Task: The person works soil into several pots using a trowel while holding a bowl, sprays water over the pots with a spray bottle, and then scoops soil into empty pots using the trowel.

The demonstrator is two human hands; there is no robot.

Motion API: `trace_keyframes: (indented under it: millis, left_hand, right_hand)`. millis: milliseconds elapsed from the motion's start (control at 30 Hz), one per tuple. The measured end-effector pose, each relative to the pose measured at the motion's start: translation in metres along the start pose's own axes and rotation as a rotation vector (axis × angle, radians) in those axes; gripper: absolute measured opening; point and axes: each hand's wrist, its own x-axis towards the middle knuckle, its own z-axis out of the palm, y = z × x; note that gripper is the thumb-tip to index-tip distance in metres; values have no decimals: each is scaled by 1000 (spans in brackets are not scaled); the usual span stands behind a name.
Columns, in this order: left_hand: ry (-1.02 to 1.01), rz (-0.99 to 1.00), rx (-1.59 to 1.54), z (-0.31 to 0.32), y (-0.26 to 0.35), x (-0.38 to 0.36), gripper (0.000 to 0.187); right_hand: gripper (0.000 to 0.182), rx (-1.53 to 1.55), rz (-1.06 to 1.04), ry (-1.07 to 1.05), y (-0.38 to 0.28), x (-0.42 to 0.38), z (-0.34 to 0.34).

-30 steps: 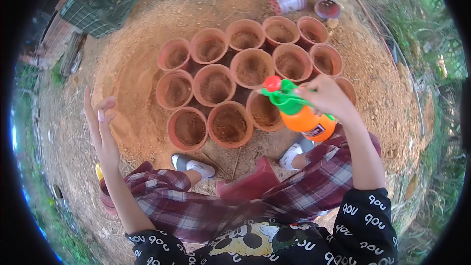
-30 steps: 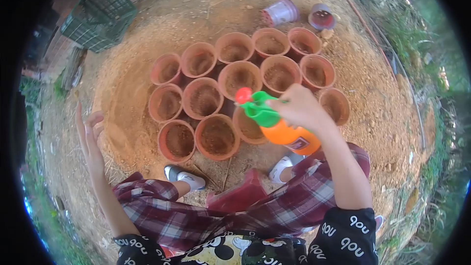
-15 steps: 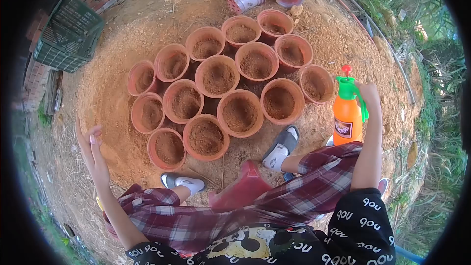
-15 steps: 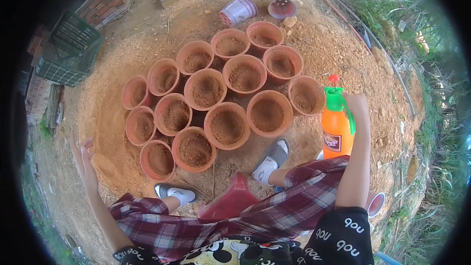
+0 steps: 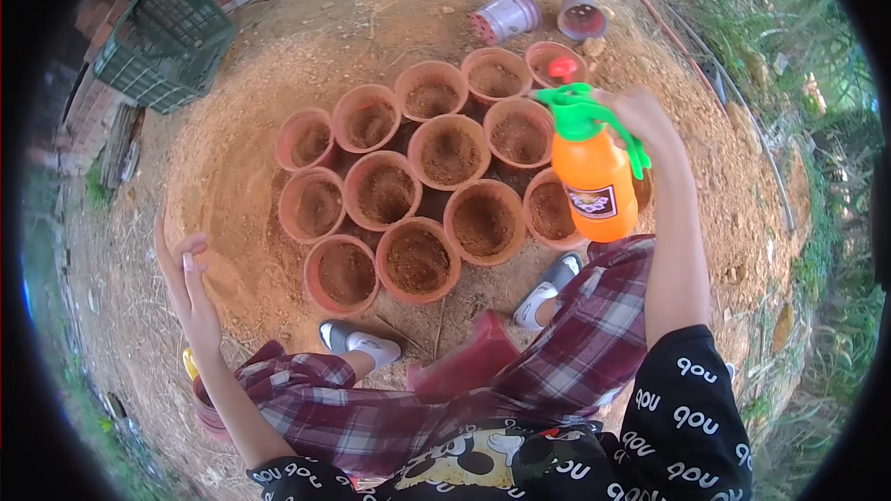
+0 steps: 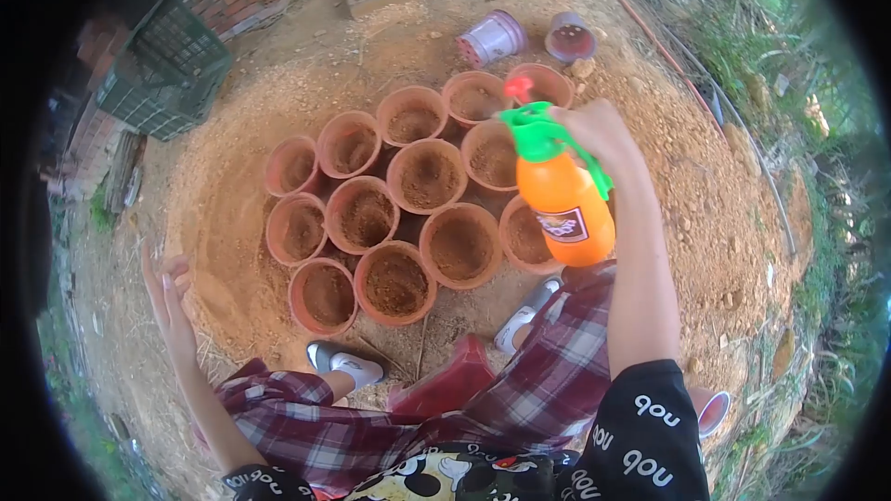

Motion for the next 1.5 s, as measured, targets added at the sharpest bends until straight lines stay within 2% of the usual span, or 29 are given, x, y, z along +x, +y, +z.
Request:
trace_keyframes:
  millis: [67, 167, 300, 533, 667, 833, 967, 1100, 1167, 1200, 1333, 1400, 1433, 1500]
  left_hand:
    - [23, -4, -94, -10, -4, -3, 52]
    - [33, -3, -67, -17, -8, -8, 52]
    - [77, -30, -24, -20, -32, -7, 54]
    - [67, -154, 77, -24, -51, 0, 57]
    - [79, -115, 29, -20, -51, 7, 57]
    - [62, -119, 0, -9, -40, 15, 56]
    - [13, -113, -6, -11, -41, 13, 55]
    - [68, -96, -13, -24, -51, 8, 54]
    - [99, -210, 19, -33, -54, 4, 53]
    - [108, -212, 18, -38, -53, 3, 53]
    - [134, -242, -17, -50, -59, -3, 53]
    - [143, -220, -23, -52, -60, -3, 53]
    - [149, -245, -2, -53, -58, -3, 53]
    - [153, -265, 23, -53, -54, 0, 52]
  right_hand:
    - [40, -4, -122, -101, -48, -13, 29]
    - [41, 6, -192, -291, -82, -12, 68]
    - [41, 49, -298, -400, -116, -22, 115]
    - [37, 100, -224, -562, -146, -45, 153]
    - [42, 128, -194, -498, -131, -33, 159]
    - [38, 172, -92, -273, -94, 1, 117]
    - [41, 164, -45, -5, -51, 55, 85]
    - [34, -96, 99, 233, -41, 90, 44]
    - [34, -131, 155, 271, -21, 120, 30]
    - [35, -172, 227, 312, -23, 124, 30]
    - [37, -147, 239, 319, -26, 138, 31]
    - [37, -113, 108, 243, -32, 144, 39]
    - [34, -4, 88, 232, -36, 148, 47]
    - [33, -69, -18, 206, -59, 143, 66]
